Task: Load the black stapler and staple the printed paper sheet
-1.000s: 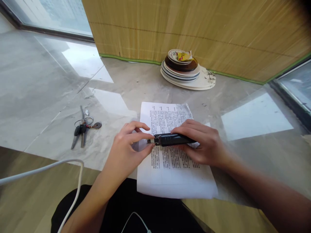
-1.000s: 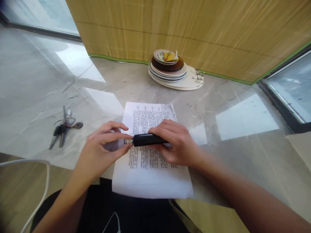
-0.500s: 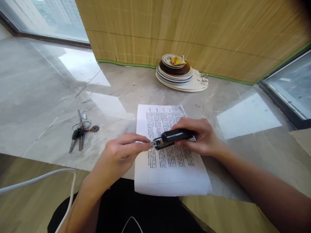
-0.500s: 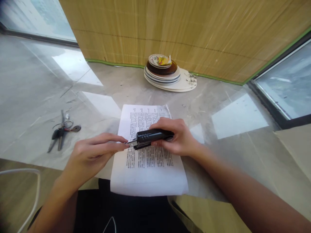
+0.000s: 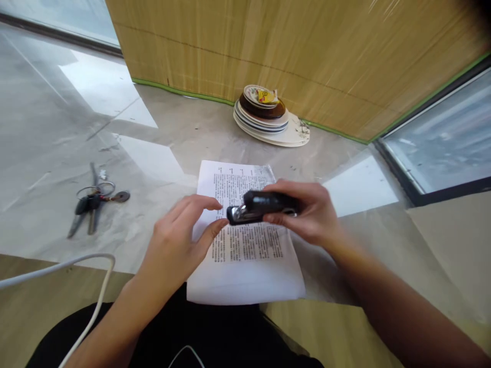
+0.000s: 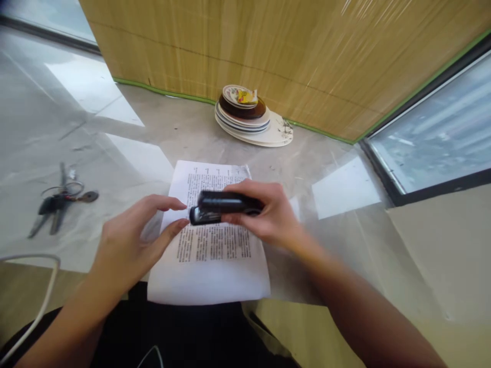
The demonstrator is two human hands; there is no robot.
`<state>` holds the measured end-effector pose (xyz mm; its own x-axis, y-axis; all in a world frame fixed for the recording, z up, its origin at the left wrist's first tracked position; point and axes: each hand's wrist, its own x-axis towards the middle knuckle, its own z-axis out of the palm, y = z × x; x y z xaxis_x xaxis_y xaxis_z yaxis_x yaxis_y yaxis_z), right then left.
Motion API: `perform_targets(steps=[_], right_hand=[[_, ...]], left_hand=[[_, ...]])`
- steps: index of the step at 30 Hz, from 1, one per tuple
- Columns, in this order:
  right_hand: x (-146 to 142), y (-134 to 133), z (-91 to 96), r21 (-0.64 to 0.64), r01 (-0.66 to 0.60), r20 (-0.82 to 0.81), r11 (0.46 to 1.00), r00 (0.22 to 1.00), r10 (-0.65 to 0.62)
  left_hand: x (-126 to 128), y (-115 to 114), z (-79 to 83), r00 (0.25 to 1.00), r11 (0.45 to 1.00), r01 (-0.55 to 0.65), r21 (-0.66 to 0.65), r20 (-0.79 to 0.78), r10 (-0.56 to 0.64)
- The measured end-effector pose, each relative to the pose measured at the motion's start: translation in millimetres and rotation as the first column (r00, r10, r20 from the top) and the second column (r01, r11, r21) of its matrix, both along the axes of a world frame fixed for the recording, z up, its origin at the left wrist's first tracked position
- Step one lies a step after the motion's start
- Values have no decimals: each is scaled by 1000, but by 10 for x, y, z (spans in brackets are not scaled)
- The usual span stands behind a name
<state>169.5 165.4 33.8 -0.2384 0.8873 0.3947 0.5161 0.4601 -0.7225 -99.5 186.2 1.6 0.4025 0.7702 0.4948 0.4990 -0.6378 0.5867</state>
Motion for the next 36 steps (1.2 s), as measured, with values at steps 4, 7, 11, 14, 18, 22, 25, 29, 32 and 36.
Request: perform_targets(steps=[4, 7, 11, 14, 18, 22, 25, 29, 32, 36], right_hand=[[515, 9, 135, 8, 186, 192, 983, 964, -184], [963, -14, 173, -36, 150, 301, 988, 944, -133], [1318, -61, 213, -218, 8, 356, 976, 932, 72], [1257, -87, 241, -299, -143, 340, 944, 908, 245], [962, -106, 214, -326, -246, 261, 913, 905, 337], [829, -111, 164, -311, -252, 241, 916, 912, 332], [831, -120, 138, -312, -285, 215, 906, 908, 360], [753, -162, 101, -352, -408, 146, 842, 865, 480], [646, -190, 83, -308, -371, 156, 876, 889, 432], [607, -187, 59, -257, -145, 271, 955, 938, 215]], left_hand=[[146, -83, -75, 953, 959, 266, 99, -178, -246], [254, -113, -172, 886, 923, 381, 47, -305, -350], [275, -70, -273, 888, 948, 316, -42, -338, -311], [230, -14, -282, 896, 959, 279, -51, -346, -279], [212, 5, -271, 903, 965, 260, -19, -349, -250], [237, -27, -288, 881, 959, 283, 30, -402, -248], [257, -52, -291, 867, 961, 268, 66, -452, -211], [278, -86, -274, 865, 973, 209, 100, -484, -136], [276, -109, -257, 863, 970, 226, 90, -480, -157], [246, -140, -219, 858, 956, 292, 22, -447, -252]])
